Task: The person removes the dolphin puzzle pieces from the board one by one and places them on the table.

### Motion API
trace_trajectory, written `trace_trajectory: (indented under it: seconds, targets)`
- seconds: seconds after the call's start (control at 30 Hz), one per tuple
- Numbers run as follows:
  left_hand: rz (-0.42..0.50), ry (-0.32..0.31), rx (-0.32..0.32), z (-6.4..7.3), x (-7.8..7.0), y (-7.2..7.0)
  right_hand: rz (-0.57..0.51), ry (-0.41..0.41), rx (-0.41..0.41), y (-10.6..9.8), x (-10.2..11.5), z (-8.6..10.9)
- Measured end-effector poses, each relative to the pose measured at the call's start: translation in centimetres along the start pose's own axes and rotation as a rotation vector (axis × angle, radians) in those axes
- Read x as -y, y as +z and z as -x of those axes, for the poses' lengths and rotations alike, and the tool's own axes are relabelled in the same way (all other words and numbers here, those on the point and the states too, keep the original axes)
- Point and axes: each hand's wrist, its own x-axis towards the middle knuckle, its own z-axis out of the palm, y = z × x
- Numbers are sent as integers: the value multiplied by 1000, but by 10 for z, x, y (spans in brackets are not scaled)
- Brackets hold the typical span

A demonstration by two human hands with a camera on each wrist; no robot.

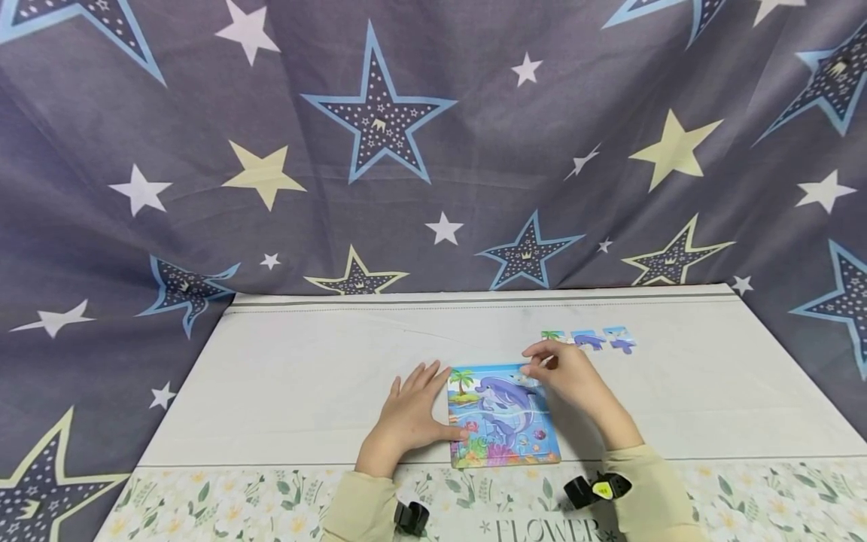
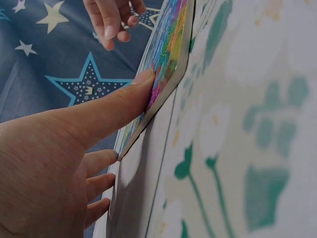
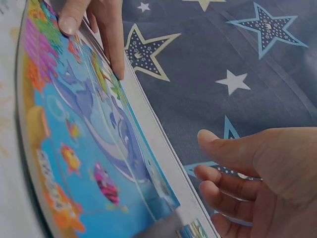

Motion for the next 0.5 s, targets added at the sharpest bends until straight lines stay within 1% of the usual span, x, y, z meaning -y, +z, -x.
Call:
trace_trajectory:
  seconds: [0.1,0.23,0.33,0.5]
  targets:
    - [1,-2,1,0,0,0,-4,11,20,4,4,0]
    - [5,-6,4,0,1,0,5,6,41,9,7,1]
    - [7,-9,10,0,1,1,8,-33,64,13,9,2]
    - [11,-13,13,-1,1,1,-1,-73,121,19,12,3]
